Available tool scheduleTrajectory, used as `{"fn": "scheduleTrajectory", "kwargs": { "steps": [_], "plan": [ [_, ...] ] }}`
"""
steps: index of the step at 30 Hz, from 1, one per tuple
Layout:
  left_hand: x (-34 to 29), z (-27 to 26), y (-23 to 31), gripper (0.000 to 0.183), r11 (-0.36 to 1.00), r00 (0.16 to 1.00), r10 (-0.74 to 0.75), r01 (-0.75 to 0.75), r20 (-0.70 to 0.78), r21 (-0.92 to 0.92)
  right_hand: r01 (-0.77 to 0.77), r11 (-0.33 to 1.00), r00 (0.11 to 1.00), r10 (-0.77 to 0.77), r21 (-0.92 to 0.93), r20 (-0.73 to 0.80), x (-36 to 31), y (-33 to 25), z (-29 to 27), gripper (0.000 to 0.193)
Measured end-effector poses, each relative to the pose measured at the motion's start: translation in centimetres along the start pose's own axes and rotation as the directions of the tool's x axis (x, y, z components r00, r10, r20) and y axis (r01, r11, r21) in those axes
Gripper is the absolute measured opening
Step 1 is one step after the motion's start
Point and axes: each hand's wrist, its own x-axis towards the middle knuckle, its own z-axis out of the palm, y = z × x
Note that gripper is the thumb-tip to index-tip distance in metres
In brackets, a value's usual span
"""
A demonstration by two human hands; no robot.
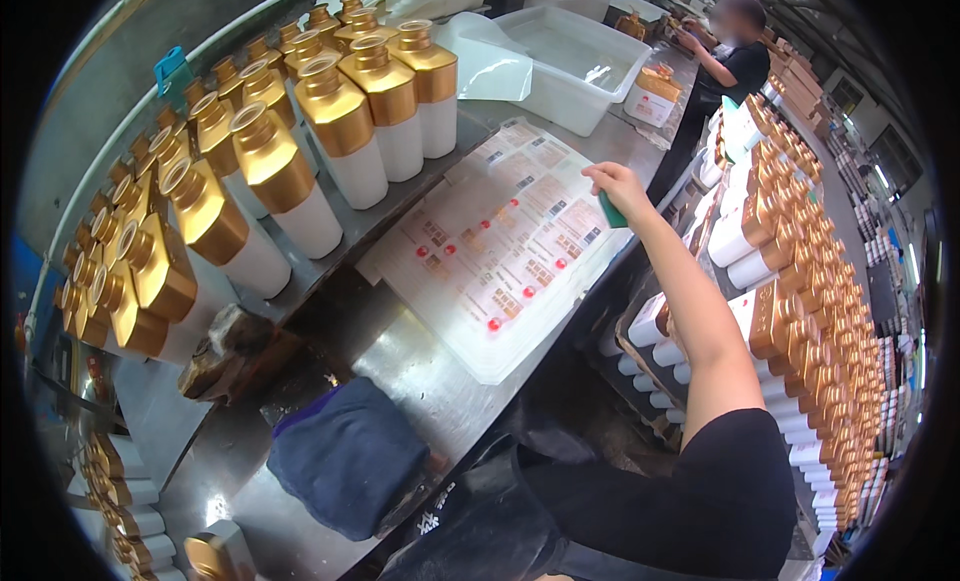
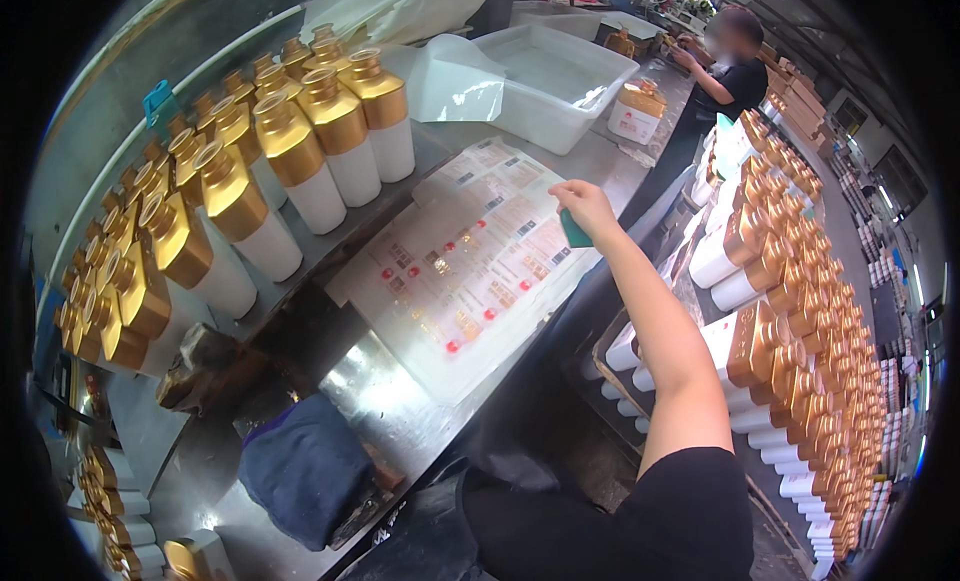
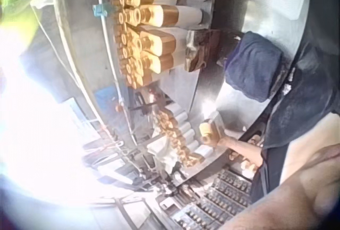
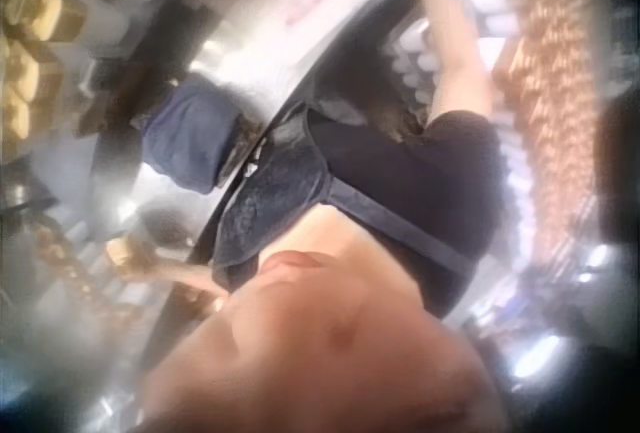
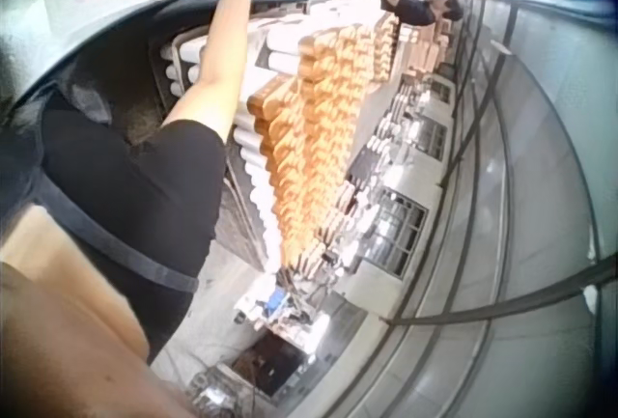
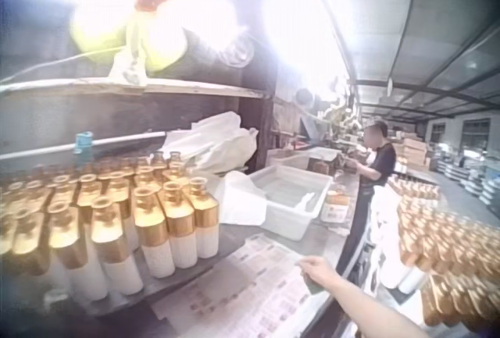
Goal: The person applies white labels to gold and white bottles on a factory assembly line. They pick up a bottle, align a label, smooth it onto the surface with a green tool, and place the bottle back on the conveyor. The person also moves a large tray of bottles to a different location.
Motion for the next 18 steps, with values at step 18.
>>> {"fn": "scheduleTrajectory", "kwargs": {
  "steps": [18],
  "plan": [
    [0.4, 4.8, 0.6, 0.054, 0.464, 0.742, -0.655, 0.542, 0.141, -0.700, -0.177, 0.654, 0.983, 0.149, -0.735, -0.103, 12.3, 1.4, 1.9, 0.052]
  ]
}}
